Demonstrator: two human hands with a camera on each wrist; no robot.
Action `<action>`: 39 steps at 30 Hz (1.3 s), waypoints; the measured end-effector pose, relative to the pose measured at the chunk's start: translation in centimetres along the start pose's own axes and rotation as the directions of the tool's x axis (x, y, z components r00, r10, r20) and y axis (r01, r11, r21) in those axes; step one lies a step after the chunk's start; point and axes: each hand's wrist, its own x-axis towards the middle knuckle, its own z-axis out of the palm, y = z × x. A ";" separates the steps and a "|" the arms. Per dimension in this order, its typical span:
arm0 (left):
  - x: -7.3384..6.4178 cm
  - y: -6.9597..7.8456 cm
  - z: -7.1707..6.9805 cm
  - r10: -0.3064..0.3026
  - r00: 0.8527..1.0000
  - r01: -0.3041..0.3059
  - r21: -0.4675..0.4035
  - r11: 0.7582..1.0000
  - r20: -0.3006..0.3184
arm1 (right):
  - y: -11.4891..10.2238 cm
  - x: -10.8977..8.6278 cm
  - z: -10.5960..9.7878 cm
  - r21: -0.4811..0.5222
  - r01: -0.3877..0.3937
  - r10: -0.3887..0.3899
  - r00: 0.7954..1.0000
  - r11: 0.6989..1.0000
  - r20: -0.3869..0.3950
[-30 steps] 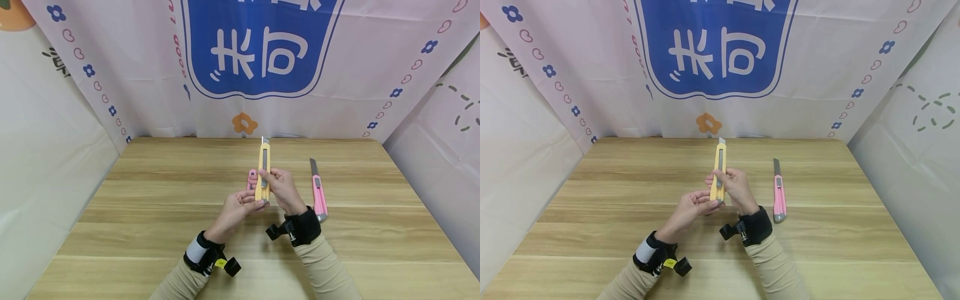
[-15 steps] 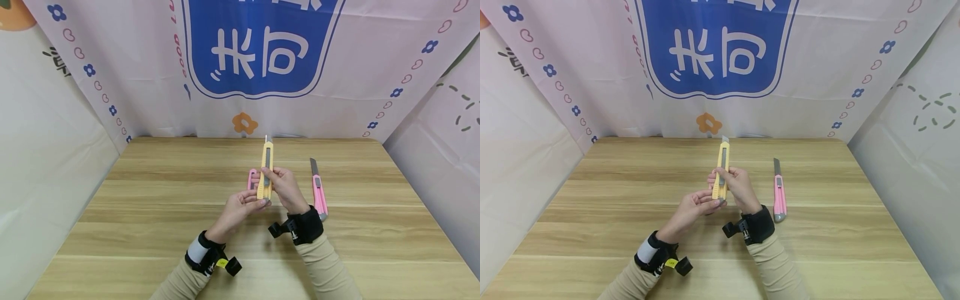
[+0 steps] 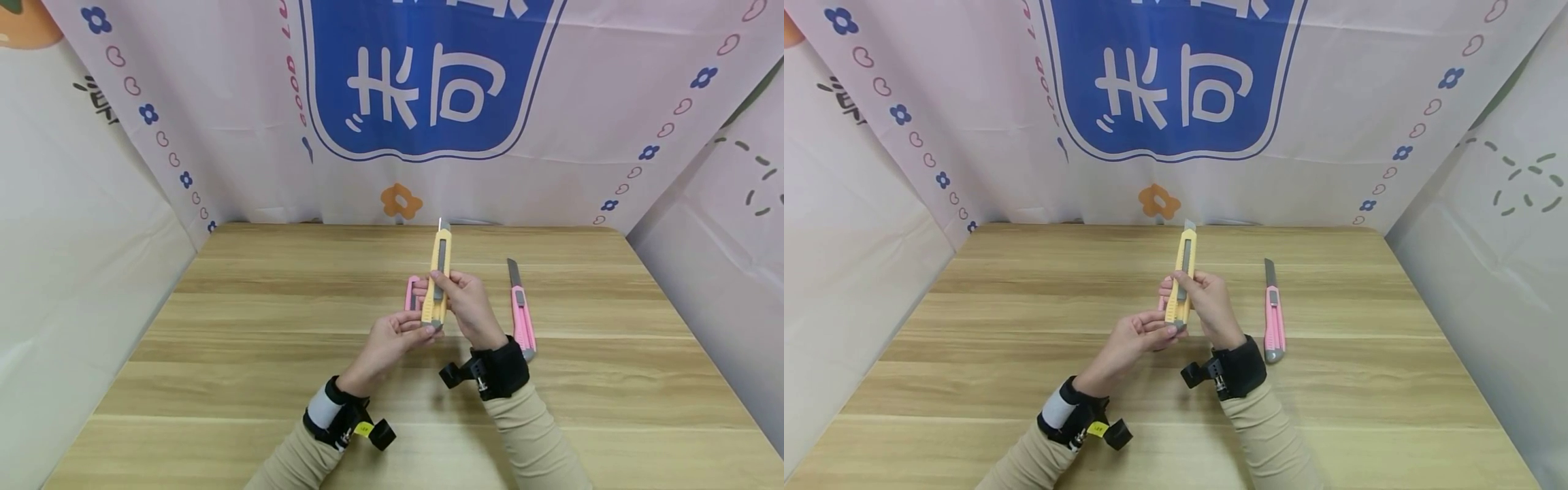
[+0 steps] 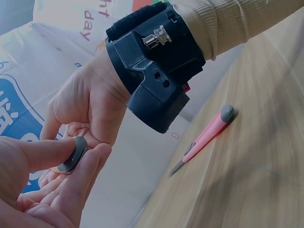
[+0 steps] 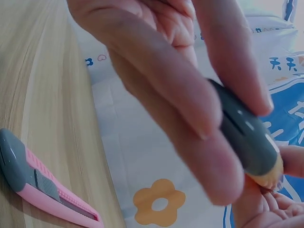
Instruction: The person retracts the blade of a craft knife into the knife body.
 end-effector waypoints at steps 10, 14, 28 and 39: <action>0.0 0.0 0.2 0.000 0.998 0.001 0.016 1.000 -0.057 | 0.3 0.0 0.8 -0.007 -0.066 0.065 0.993 0.998 -0.094; 0.0 0.0 0.3 0.008 0.997 -0.009 -0.003 1.000 -0.077 | 0.5 0.1 1.0 -0.014 -0.083 0.081 0.992 0.996 -0.101; -0.1 0.2 0.3 0.009 0.998 -0.010 -0.012 1.000 -0.068 | 0.7 0.1 0.9 -0.048 -0.002 -0.003 0.995 0.999 -0.101; -0.2 0.3 0.4 0.001 0.998 -0.002 -0.028 1.000 -0.062 | 0.6 0.0 0.8 -0.029 0.025 -0.027 0.997 0.999 -0.074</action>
